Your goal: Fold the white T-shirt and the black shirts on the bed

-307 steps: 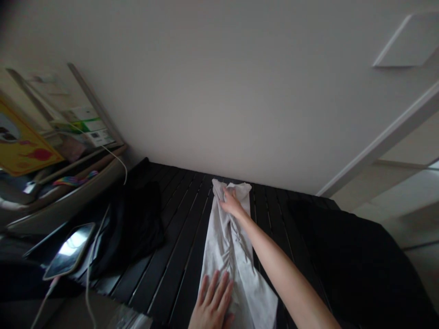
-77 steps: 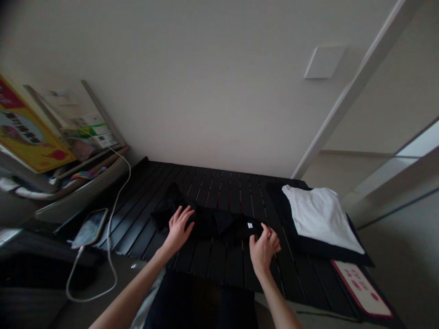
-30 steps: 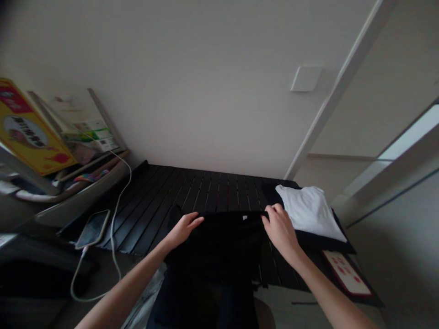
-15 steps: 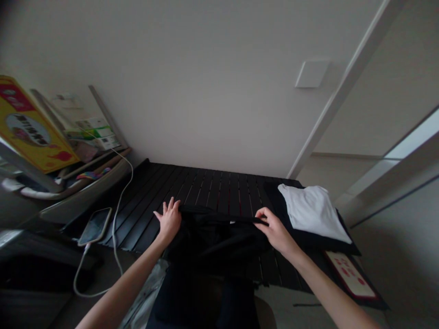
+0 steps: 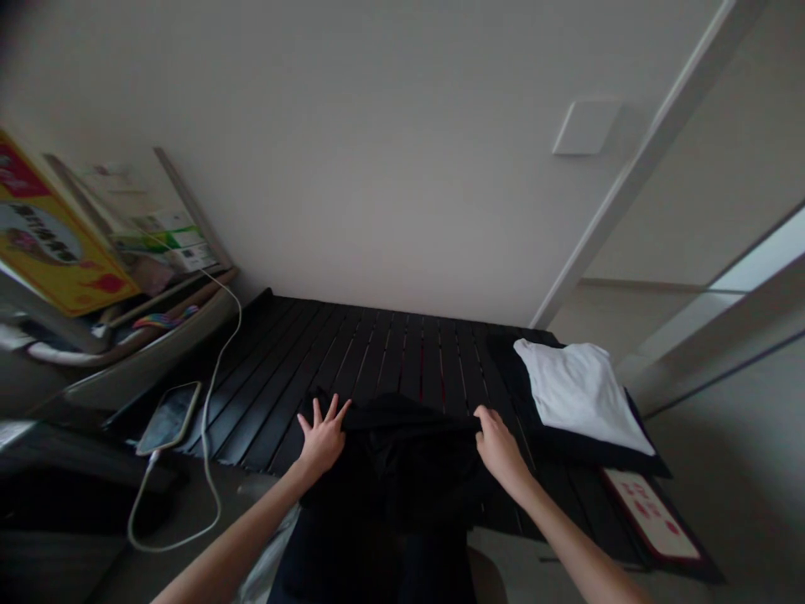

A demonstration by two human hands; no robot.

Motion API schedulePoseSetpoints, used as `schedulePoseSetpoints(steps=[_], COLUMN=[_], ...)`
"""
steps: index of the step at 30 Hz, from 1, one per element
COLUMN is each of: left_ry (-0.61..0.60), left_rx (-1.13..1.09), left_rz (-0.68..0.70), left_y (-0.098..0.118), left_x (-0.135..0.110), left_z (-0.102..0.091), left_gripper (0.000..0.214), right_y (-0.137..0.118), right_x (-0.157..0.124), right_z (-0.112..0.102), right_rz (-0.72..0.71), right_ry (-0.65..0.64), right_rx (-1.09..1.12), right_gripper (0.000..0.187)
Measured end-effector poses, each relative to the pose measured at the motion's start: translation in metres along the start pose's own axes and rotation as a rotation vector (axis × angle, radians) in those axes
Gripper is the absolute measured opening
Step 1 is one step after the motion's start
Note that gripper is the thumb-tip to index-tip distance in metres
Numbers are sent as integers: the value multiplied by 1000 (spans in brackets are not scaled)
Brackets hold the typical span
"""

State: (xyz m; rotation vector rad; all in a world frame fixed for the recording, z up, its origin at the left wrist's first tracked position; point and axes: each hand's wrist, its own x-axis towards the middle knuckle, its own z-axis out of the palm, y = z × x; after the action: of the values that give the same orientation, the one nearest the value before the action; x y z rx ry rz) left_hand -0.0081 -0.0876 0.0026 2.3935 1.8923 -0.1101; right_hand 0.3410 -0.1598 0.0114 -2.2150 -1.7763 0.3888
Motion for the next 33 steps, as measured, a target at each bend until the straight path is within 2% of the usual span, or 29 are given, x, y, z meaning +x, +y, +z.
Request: schedulePoseSetpoints(steps=[3, 6, 8, 10, 14, 16, 20, 22, 26, 30, 33], left_ry=[0, -75, -123, -94, 157, 207, 308, 356, 381, 389, 396], left_rx=[104, 129, 81, 38, 51, 59, 73, 95, 120, 102, 91], left_rz=[-49, 22, 54, 25, -120, -195, -205, -215, -184, -181, -181], left_y=[15, 29, 32, 26, -1, -17, -40, -45, -40, -23, -14], left_x=[-46, -86, -96, -90, -46, -21, 14, 29, 74, 135, 180], left_z=[4, -4, -19, -39, -77, -89, -105, -113, -129, -141, -140], left_gripper=[68, 62, 57, 53, 42, 42, 39, 37, 40, 42, 42], right_y=[-9, -15, -16, -14, -6, -2, 8, 12, 6, -23, -47], right_x=[5, 14, 19, 22, 23, 24, 30, 36, 62, 109, 151], right_z=[7, 1, -6, -14, -30, -38, -52, -59, -78, -98, -99], right_rz=[104, 211, 255, 260, 115, 3, -220, -262, -216, -88, 9], right_ry=[106, 154, 124, 113, 237, 271, 183, 170, 246, 309, 304], right_rx=[-80, -221, -254, -258, -371, -462, -534, -517, -566, -684, -747], right_gripper=[38, 39, 36, 35, 35, 32, 21, 23, 30, 33, 34])
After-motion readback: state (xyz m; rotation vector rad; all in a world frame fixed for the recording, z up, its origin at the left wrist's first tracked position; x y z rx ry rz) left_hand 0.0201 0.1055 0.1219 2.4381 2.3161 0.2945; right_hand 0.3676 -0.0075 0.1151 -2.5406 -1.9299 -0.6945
